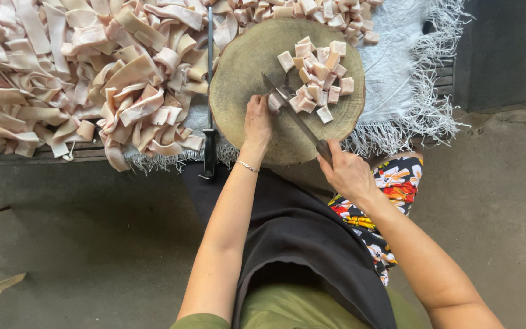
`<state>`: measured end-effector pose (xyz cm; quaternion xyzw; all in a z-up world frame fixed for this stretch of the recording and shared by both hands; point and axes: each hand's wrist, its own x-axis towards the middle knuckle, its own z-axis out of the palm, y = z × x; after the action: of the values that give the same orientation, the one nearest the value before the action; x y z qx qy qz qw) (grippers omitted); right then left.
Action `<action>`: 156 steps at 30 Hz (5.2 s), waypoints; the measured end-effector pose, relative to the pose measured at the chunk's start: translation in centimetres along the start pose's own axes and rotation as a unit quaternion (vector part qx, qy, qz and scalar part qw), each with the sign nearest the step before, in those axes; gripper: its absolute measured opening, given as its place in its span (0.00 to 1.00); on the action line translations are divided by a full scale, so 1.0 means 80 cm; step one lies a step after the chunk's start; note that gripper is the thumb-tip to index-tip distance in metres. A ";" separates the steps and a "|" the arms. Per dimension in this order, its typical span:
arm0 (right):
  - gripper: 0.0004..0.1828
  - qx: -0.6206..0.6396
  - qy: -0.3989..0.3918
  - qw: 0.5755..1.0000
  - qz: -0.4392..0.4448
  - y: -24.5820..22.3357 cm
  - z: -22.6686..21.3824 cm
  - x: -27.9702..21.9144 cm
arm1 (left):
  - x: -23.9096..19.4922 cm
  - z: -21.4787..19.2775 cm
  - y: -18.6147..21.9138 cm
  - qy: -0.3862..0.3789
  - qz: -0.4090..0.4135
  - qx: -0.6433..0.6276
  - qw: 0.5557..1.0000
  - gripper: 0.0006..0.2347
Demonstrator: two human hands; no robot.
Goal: The person cuts strips of pork skin into small cubes on a round wooden cutting board using a large cleaver. The cut pieces are pushed aside to accumulate on a white sack next to the board.
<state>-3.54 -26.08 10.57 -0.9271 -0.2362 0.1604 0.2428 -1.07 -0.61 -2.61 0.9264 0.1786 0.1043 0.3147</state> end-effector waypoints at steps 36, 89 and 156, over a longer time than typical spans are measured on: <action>0.25 0.208 -0.116 0.949 0.205 -0.018 0.004 0.080 | 0.009 -0.004 0.000 0.044 0.015 -0.117 0.992 0.10; 0.25 0.169 0.042 0.977 0.120 0.015 -0.031 0.119 | 0.334 -0.118 -0.090 0.064 -0.088 -0.027 0.994 0.19; 0.27 0.048 0.055 0.992 0.101 0.048 0.003 0.036 | -0.014 -0.017 0.005 0.088 0.238 0.235 0.938 0.25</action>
<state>0.16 -27.47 7.81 -0.9409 -0.1200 0.1436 0.2825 -2.44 -0.60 -1.36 0.9765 -0.0006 0.2123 0.0375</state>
